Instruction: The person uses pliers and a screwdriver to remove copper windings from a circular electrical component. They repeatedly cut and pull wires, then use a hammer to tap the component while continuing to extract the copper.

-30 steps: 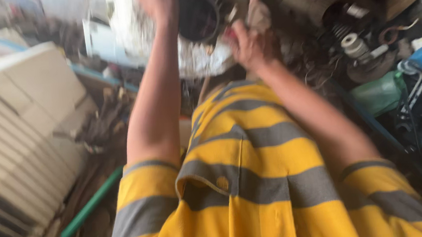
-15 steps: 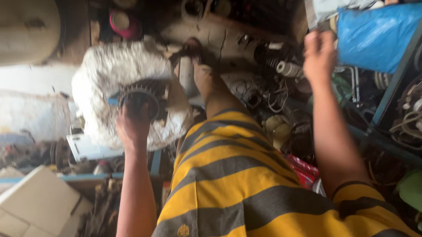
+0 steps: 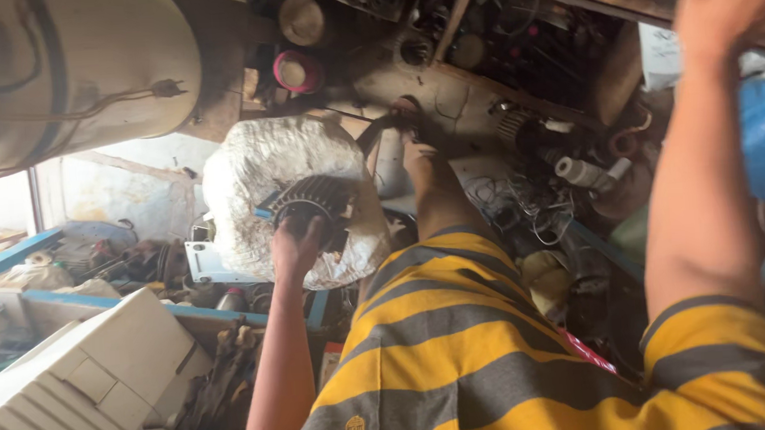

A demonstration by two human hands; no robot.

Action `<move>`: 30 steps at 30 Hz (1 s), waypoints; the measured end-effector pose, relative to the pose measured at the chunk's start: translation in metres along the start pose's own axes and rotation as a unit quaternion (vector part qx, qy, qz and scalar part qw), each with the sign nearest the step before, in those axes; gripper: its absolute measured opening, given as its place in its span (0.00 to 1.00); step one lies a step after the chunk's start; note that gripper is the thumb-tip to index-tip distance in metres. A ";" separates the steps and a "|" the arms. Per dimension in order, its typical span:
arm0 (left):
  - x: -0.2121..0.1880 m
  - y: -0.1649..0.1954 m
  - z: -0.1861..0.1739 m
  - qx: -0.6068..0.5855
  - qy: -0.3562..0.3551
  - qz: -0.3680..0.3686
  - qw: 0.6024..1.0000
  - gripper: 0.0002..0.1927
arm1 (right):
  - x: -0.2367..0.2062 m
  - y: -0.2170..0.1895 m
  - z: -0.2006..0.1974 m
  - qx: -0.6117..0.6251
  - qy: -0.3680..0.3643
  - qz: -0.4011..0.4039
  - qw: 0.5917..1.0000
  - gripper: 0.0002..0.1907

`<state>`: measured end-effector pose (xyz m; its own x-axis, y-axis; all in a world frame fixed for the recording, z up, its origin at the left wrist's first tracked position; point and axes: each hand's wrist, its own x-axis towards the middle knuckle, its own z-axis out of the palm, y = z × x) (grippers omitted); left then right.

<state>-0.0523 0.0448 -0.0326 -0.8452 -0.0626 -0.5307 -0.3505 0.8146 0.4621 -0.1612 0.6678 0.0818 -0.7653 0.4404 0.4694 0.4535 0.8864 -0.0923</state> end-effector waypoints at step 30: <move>0.010 -0.031 0.008 -0.259 -0.001 -0.098 0.961 0.18 | 0.000 0.172 -0.035 -0.003 -0.148 0.001 0.989 0.24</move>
<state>-0.0463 0.0232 -0.0575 -0.7416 -0.1850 -0.6449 -0.6576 0.3905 0.6442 -0.0672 0.8155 0.0961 -0.8644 0.4646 0.1925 0.4566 0.8854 -0.0864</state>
